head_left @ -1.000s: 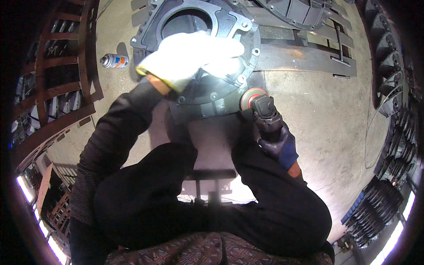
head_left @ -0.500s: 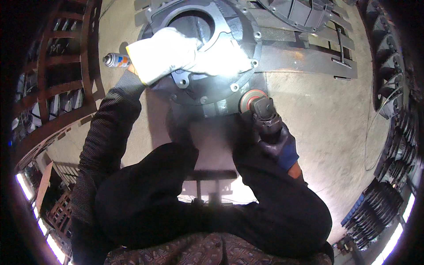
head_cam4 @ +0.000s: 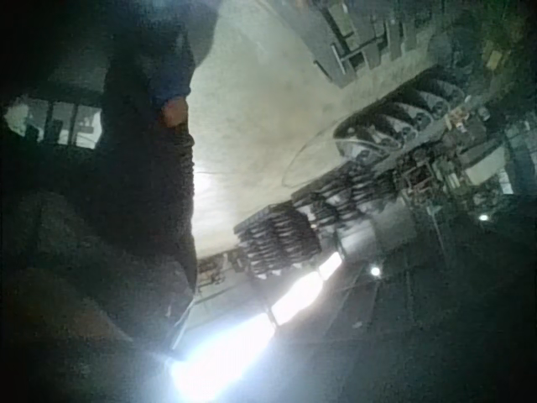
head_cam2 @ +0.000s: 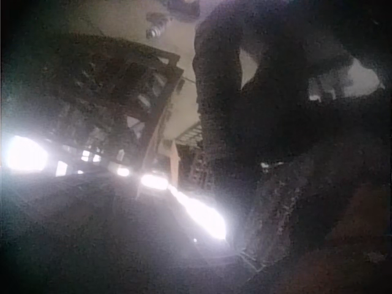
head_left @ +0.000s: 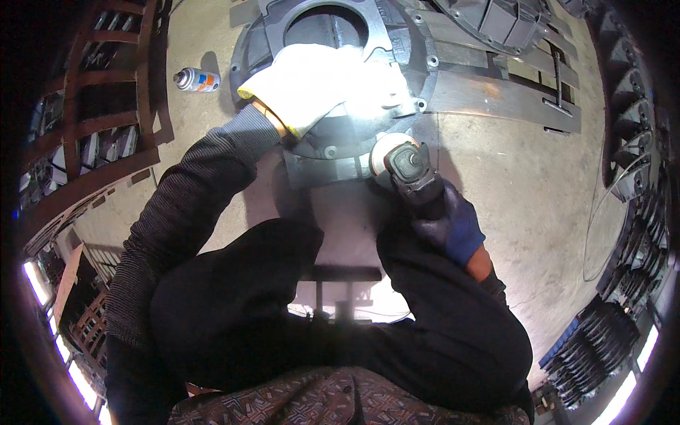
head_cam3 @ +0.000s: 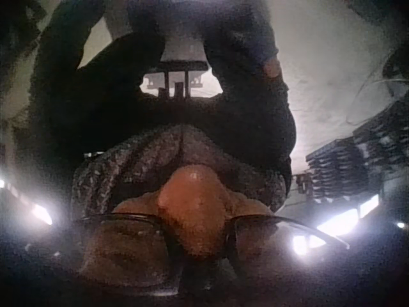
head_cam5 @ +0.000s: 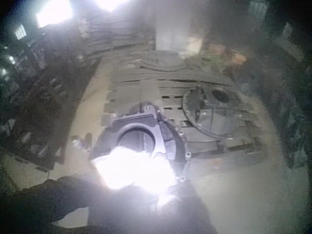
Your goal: The person repeatedly picks up cast metal housings from a rack, places them on a workbench, and uses an angle grinder to smooth the edges and surfaces. After grinding, the person flips the part and continues grinding other areas before returning it to the rack and selecting another unit.
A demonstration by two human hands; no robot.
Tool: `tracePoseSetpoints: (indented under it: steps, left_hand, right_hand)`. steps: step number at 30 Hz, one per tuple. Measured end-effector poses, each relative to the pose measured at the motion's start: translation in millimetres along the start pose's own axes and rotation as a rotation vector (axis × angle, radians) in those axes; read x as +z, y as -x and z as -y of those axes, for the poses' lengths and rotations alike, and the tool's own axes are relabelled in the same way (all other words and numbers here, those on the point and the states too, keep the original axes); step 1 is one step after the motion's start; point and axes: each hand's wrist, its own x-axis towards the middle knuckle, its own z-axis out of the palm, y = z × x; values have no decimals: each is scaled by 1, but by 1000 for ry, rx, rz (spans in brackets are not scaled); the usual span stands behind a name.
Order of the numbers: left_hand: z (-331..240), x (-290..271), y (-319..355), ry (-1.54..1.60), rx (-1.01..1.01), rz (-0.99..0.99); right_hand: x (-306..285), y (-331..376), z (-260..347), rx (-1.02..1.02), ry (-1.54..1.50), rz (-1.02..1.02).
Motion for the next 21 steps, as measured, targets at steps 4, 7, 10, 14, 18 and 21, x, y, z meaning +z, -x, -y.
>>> tracePoseSetpoints:
  steps: [4, 7, 10, 14, 18, 21]
  left_hand:
    - [-1, 3, 2, 7, 14, -57]
    - [0, 5, 2, -4, -2, -26]
    - [1, 5, 1, 43, -22, 29]
    - [-2, 1, -1, 69, -27, -13]
    - [-3, 0, -3, 62, -63, 81]
    - [-1, 0, 0, 23, -35, 91]
  right_hand:
    - [-2, -5, -1, -3, 105, 50]
    - [-1, -7, 2, -26, 127, 54]
    - [1, -9, 3, -26, 162, 51]
    - [5, -10, 0, 15, 159, 60]
    - [6, -9, 1, 7, 161, 45]
    - [1, -2, 12, 63, 25, 34]
